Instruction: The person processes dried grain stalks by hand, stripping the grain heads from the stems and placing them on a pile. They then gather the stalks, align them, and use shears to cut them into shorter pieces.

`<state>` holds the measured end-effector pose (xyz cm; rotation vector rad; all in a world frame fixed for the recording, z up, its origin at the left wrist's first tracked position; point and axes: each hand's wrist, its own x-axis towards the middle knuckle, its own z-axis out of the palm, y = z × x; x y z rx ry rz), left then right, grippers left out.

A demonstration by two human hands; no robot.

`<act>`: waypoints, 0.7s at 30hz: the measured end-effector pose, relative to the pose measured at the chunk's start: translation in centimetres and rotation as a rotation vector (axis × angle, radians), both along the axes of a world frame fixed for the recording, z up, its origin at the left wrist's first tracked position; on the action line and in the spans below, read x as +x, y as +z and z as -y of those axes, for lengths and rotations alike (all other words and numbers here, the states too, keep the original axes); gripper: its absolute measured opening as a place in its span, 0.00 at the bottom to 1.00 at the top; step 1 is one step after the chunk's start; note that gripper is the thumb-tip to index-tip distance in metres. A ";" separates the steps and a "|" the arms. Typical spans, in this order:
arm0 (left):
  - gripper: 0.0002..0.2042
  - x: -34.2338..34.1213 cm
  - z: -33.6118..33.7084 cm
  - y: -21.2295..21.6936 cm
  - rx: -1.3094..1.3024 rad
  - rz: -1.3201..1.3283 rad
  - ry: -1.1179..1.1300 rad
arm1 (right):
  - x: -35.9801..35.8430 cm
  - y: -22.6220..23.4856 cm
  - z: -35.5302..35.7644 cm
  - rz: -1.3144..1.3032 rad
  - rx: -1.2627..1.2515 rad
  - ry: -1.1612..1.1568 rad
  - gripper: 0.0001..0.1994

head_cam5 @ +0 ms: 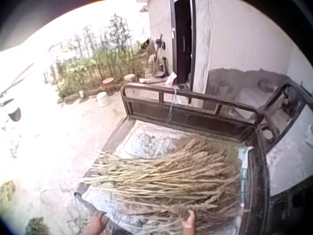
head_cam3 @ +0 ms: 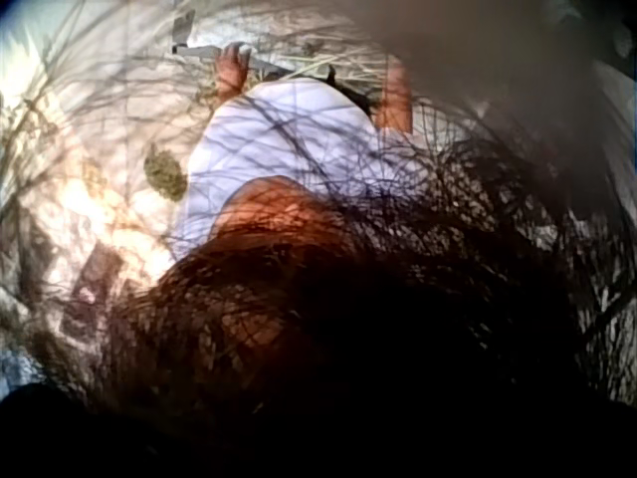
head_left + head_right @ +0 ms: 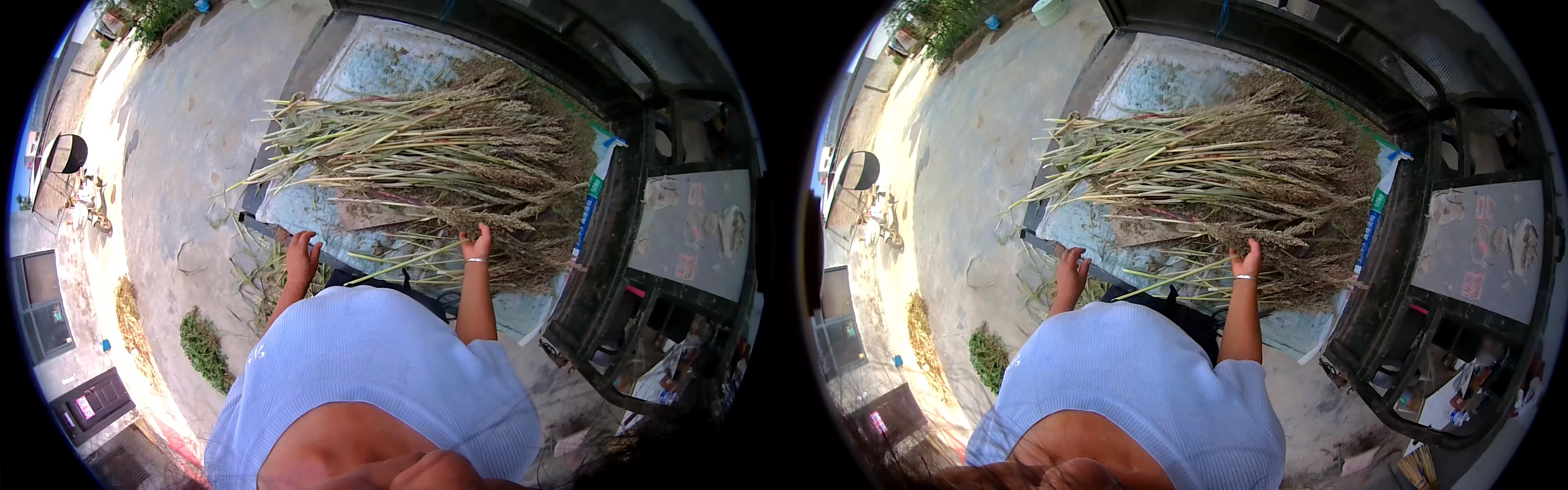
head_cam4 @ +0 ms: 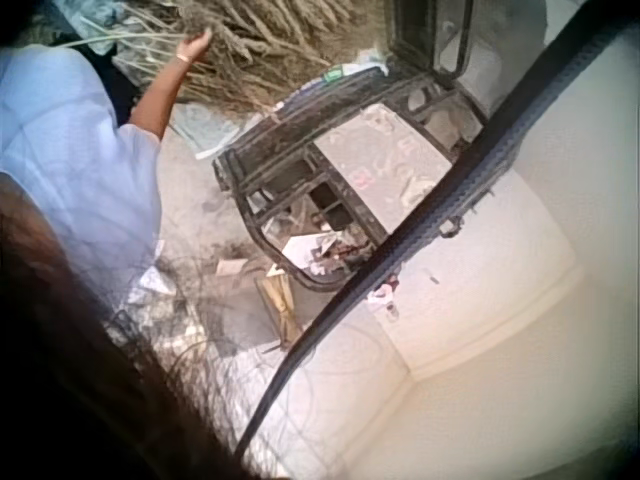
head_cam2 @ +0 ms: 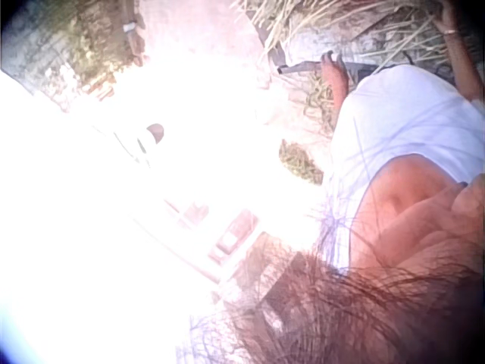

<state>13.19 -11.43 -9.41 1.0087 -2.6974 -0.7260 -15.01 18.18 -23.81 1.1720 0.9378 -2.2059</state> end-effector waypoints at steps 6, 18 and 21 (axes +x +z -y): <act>0.21 -11.6 -3.6 4.9 -0.200 -0.001 -0.429 | 1.0 4.6 -0.8 -0.094 -0.034 0.007 0.12; 0.20 -22.2 -9.9 -0.5 0.000 0.469 -0.870 | 2.9 9.0 -3.3 -0.168 -0.138 0.082 0.09; 0.15 -21.5 -9.2 -0.2 0.047 0.234 -0.852 | 2.7 8.2 -3.6 -0.312 -0.301 0.040 0.10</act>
